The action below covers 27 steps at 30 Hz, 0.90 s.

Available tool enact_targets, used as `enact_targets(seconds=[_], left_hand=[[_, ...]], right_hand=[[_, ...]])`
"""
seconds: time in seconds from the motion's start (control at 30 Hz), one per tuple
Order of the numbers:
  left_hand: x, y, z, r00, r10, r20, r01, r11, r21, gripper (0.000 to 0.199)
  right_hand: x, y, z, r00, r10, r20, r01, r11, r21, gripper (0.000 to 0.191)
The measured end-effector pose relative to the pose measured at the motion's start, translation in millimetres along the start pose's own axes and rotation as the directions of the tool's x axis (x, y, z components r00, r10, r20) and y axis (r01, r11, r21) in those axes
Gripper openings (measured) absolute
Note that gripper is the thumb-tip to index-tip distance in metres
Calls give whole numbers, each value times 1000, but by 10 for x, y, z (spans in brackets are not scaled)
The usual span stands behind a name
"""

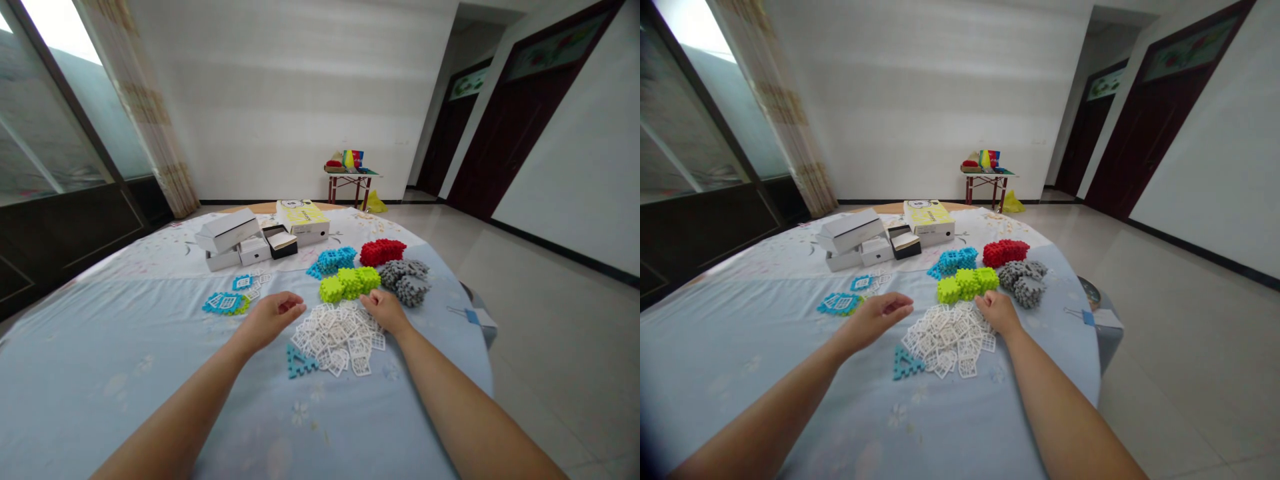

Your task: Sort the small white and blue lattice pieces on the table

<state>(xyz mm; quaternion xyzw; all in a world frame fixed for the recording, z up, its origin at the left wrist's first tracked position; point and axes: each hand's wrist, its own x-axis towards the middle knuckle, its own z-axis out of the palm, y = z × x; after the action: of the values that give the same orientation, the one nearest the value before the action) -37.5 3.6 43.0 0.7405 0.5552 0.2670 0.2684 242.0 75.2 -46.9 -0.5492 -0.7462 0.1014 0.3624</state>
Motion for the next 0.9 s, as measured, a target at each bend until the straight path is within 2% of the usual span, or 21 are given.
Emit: enact_targets(seconds=[0.13,0.27,0.4,0.53,0.63,0.77,0.83,0.9], left_hand=[[-271,-154,-25,990,-45,130,22,985,169,46],[-420,-157,35,967,-54,248,-19,958,285,65],[-435,-111,71,957,-71,281,-36,933,359,66],[-430,-131,-8,949,-89,303,-17,943,333,63],[-415,-246,-115,958,-82,276,-9,950,311,63],[-361,-467,-224,980,-92,175,28,941,338,63],[-334,-543,-248,983,-134,126,76,921,382,61],[-315,-571,-253,973,-202,112,135,890,436,50]], right_hand=[[6,12,13,1000,14,21,-14,1000,-3,40],[4,10,15,999,21,28,-20,1000,-8,41],[-2,0,7,1000,15,23,-15,1000,3,40],[-10,-3,-4,999,34,21,-34,999,13,40],[-14,-4,-17,999,33,30,-33,999,14,41],[-15,-6,-29,999,18,34,-19,999,28,41],[-14,-7,-30,999,16,36,-17,999,31,41],[-15,-8,-28,999,14,38,-15,999,30,41]])
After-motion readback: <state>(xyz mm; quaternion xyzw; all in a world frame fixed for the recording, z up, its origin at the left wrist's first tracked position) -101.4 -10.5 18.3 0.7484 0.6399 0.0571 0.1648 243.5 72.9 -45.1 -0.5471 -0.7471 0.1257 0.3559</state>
